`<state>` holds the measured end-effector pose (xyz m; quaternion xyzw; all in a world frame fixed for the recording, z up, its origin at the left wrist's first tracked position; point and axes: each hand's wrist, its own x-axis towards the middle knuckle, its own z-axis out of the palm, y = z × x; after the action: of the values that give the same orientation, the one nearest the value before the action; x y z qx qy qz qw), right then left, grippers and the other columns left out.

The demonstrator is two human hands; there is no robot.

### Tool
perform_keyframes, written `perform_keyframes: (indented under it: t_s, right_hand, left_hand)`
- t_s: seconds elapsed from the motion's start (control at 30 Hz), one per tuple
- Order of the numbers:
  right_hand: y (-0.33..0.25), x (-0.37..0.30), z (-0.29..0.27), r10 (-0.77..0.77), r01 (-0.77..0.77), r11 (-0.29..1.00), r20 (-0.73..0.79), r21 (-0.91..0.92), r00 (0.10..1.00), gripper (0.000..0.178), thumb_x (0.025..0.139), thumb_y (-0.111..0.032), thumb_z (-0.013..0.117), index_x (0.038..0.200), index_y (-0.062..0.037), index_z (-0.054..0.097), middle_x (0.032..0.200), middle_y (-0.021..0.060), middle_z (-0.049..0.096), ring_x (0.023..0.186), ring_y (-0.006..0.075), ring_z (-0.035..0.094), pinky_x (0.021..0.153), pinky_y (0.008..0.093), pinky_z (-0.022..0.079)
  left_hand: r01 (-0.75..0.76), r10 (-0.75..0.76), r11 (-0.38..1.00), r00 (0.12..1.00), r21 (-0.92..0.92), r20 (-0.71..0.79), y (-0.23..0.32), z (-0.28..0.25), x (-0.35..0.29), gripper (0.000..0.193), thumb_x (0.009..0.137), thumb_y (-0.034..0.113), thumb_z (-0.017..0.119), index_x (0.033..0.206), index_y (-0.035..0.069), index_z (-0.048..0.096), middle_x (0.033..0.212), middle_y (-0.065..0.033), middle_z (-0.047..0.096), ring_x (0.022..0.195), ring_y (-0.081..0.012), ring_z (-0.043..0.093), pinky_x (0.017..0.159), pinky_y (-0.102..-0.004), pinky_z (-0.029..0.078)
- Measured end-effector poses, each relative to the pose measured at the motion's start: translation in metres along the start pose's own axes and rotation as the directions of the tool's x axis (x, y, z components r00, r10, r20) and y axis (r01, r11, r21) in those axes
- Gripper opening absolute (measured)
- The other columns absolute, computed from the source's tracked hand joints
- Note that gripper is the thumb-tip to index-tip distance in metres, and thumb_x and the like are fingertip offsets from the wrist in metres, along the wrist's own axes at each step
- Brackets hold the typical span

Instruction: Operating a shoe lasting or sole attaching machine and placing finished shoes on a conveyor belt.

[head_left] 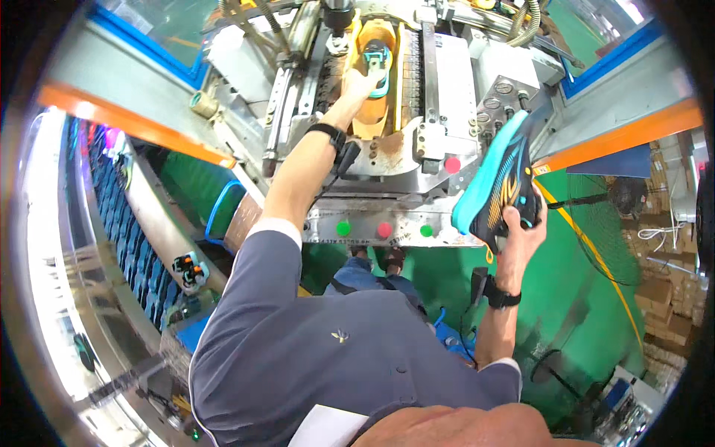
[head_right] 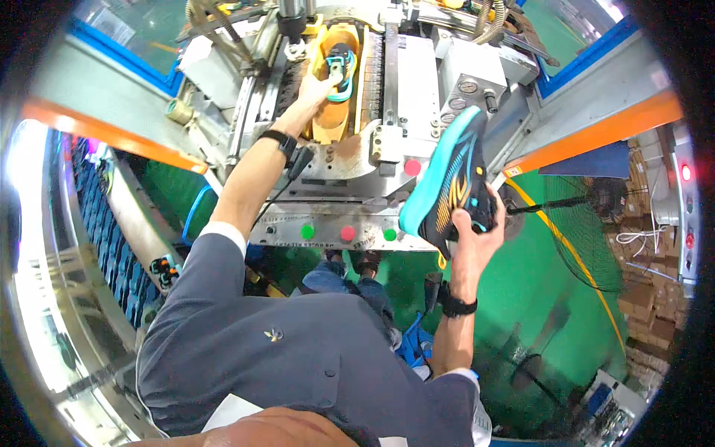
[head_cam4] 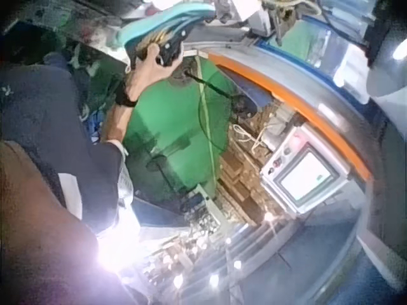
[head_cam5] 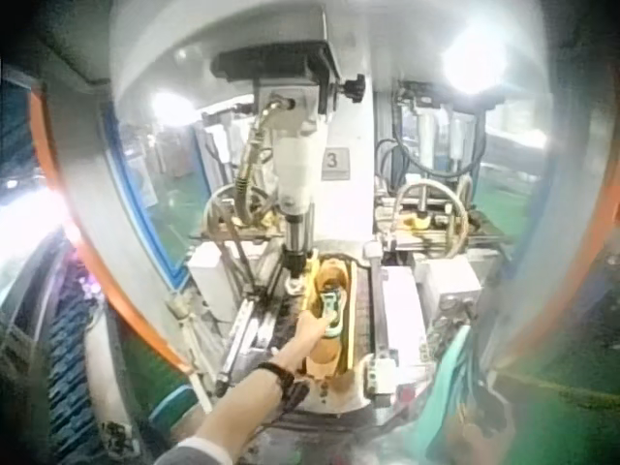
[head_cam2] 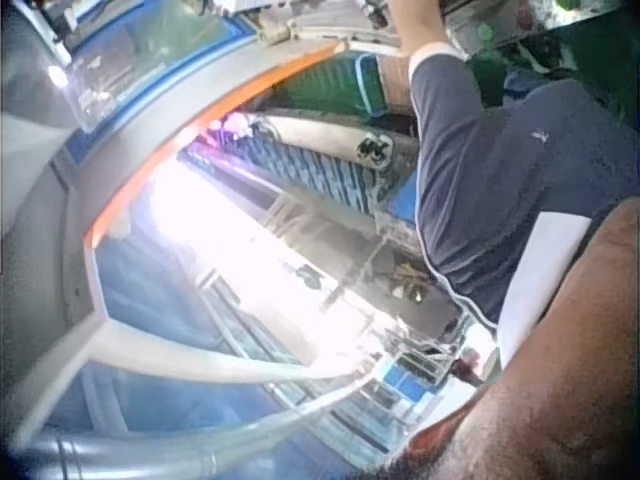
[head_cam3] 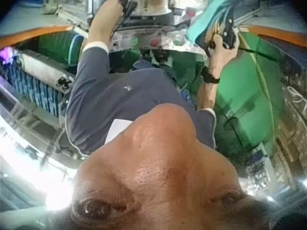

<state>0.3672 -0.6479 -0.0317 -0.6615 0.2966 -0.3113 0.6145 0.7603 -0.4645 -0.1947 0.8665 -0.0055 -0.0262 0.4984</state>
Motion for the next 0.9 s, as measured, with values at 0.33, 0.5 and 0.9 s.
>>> perform_keyframes:
  t_s: [0.33,0.5,0.9]
  right_hand:
    - [-0.003,0.051,0.04,-0.132,0.11,0.971,-0.088,-0.214,0.987,0.049,0.074,-0.005,0.07,0.12,0.0031,0.057,0.109,0.0077,0.061,0.097,0.0155,0.058,0.088,0.0298,0.048]
    - [-0.024,0.162,0.119,-0.16,0.225,0.855,0.175,-0.467,0.972,0.042,0.076,-0.02,0.073,0.11,0.0028,0.063,0.094,0.0052,0.066,0.082,0.0107,0.058,0.074,0.0257,0.047]
    - [0.107,0.222,0.399,-0.045,0.484,0.444,0.521,-0.754,0.852,0.041,0.072,-0.026,0.069,0.1,0.0031,0.063,0.098,0.024,0.068,0.092,0.0369,0.067,0.081,0.042,0.054]
  left_hand:
    - [0.18,-0.147,0.956,0.977,0.231,-0.155,0.005,0.047,0.054,0.061,0.068,0.027,0.078,0.114,-0.006,0.054,0.106,-0.0225,0.065,0.097,-0.0352,0.065,0.081,-0.0431,0.053]
    - [0.533,-0.156,0.516,0.829,-0.671,0.538,0.012,-0.043,-0.02,0.025,0.079,0.013,0.071,0.1,0.0,0.066,0.089,-0.0093,0.069,0.073,-0.0223,0.068,0.063,-0.0372,0.059]
    - [0.361,-0.441,0.651,0.896,-0.667,0.055,-0.019,-0.304,-0.325,0.061,0.072,0.011,0.072,0.126,-0.005,0.049,0.113,-0.011,0.061,0.098,-0.0206,0.062,0.089,-0.0318,0.049]
